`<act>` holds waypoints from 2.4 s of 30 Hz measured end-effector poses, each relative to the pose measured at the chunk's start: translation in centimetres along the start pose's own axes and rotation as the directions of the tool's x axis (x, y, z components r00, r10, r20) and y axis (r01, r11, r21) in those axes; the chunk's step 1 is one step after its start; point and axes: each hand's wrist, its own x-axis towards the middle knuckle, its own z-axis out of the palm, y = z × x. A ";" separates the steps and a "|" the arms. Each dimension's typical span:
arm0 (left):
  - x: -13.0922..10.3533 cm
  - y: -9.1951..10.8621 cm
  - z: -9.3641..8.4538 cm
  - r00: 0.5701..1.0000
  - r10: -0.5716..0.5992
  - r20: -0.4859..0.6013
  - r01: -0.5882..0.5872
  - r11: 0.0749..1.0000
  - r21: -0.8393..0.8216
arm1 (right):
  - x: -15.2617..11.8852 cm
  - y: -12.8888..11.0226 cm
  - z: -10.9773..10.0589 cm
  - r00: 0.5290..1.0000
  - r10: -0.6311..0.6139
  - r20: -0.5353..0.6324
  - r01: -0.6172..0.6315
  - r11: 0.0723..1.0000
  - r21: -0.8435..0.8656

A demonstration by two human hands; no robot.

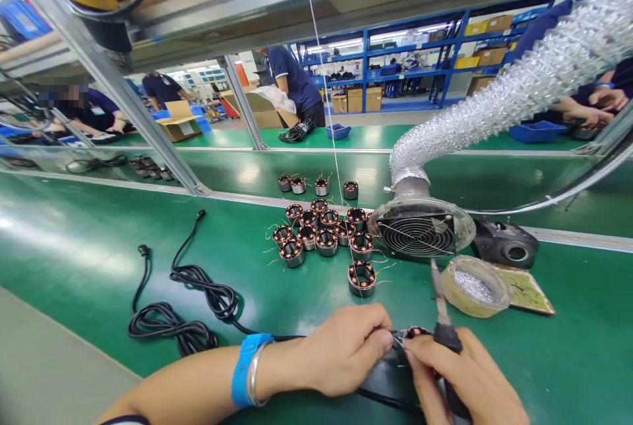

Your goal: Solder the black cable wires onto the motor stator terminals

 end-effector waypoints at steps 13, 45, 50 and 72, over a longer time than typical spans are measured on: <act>1.3 -0.7 1.9 0.899 -0.350 0.262 0.432 0.611 -0.664 | -0.5 -1.0 0.6 0.998 -0.023 0.058 0.026 0.999 -0.043; 0.9 -0.1 2.3 0.894 -0.412 0.179 0.397 0.540 -0.742 | 2.5 -2.4 0.0 0.988 0.140 0.065 -0.144 0.988 0.059; 0.8 -0.3 2.5 0.940 -0.340 -0.002 0.274 0.760 -0.590 | 2.3 -2.4 0.2 0.991 0.131 0.015 -0.132 0.990 0.055; 0.5 -0.7 3.0 0.928 -0.371 -0.027 0.303 0.797 -0.523 | 1.1 -3.1 -4.6 0.952 0.290 -0.099 -0.267 0.943 0.197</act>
